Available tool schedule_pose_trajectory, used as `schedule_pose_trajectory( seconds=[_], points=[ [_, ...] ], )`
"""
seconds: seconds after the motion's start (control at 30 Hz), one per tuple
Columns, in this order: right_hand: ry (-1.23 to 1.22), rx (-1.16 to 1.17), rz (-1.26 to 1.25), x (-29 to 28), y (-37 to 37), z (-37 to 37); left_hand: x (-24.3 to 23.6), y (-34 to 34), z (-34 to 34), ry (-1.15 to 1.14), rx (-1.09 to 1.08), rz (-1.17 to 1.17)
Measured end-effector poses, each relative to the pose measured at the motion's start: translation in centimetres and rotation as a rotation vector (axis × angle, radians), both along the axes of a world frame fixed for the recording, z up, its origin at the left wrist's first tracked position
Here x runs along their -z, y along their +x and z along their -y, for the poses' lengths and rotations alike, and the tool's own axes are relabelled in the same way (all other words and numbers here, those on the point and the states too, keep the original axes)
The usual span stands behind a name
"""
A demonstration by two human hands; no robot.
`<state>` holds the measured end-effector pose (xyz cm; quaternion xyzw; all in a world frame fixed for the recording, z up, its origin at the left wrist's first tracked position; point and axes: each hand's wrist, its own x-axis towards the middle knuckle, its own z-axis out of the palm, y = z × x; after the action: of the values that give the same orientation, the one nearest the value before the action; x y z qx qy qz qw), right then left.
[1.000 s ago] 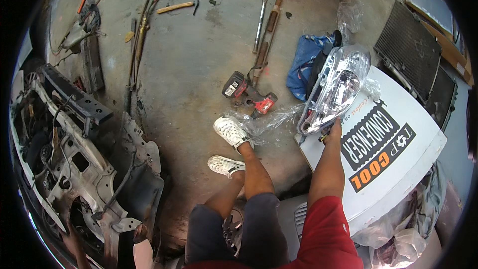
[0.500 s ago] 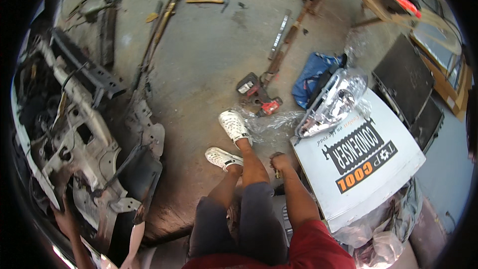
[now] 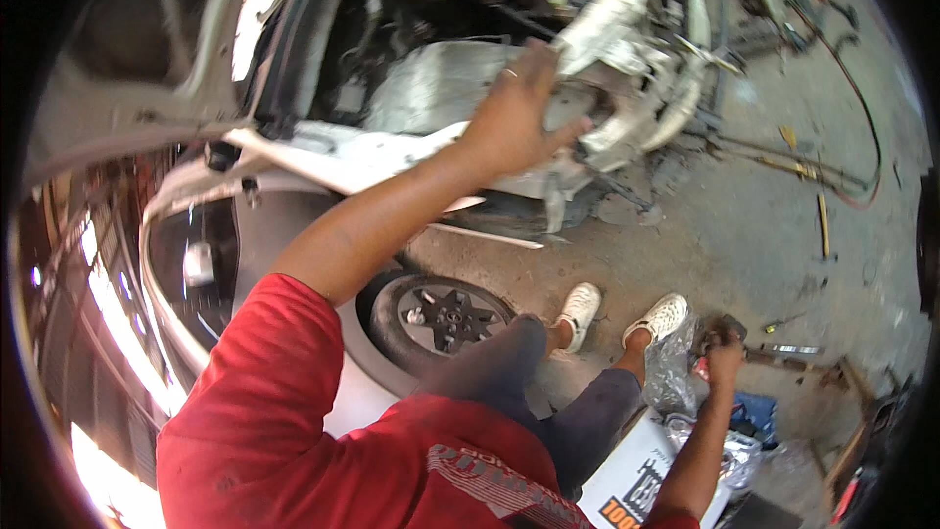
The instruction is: The person positions a new headlight assembly against the front of a white vehicle, aligns it with the mounting points, and presses it into place.
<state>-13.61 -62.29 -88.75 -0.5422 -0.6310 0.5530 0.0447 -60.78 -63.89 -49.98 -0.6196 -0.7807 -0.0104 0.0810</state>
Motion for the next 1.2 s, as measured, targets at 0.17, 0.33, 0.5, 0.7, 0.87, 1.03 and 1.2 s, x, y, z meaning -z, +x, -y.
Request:
schedule_pose_trajectory(
  seconds=[0.17, 0.33, 0.5, 0.7, 0.87, 1.03, 1.2],
  points=[
    [-0.305, -0.396, -0.390, -22.0, -18.9, 7.5, -8.8, 1.8, 22.1, -0.564, -0.227, 0.422],
    [-0.534, -0.555, -0.721, -30.2, -30.3, 18.9, -9.8, 2.9, 39.4, -1.002, -0.356, 0.547],
    [-0.637, -0.091, -0.968, -31.4, -39.7, 26.2, -10.4, -0.8, 45.1, -0.828, -0.281, 0.667],
    [-0.658, 0.220, -1.164, -33.9, -47.9, 28.6, -10.4, -8.3, 47.2, -0.681, 0.072, 0.403],
    [-0.723, 0.294, -1.179, -32.1, -49.5, 28.7, -6.9, -10.6, 43.0, -0.745, 0.523, 0.224],
    [-0.753, 0.234, -1.132, -34.1, -50.2, 29.3, -0.8, -11.1, 42.0, -0.787, 0.733, -0.083],
    [-0.675, 0.384, -0.991, -34.4, -50.6, 28.7, 1.2, -10.0, 39.3, -0.839, 0.802, -0.235]
  ],
)
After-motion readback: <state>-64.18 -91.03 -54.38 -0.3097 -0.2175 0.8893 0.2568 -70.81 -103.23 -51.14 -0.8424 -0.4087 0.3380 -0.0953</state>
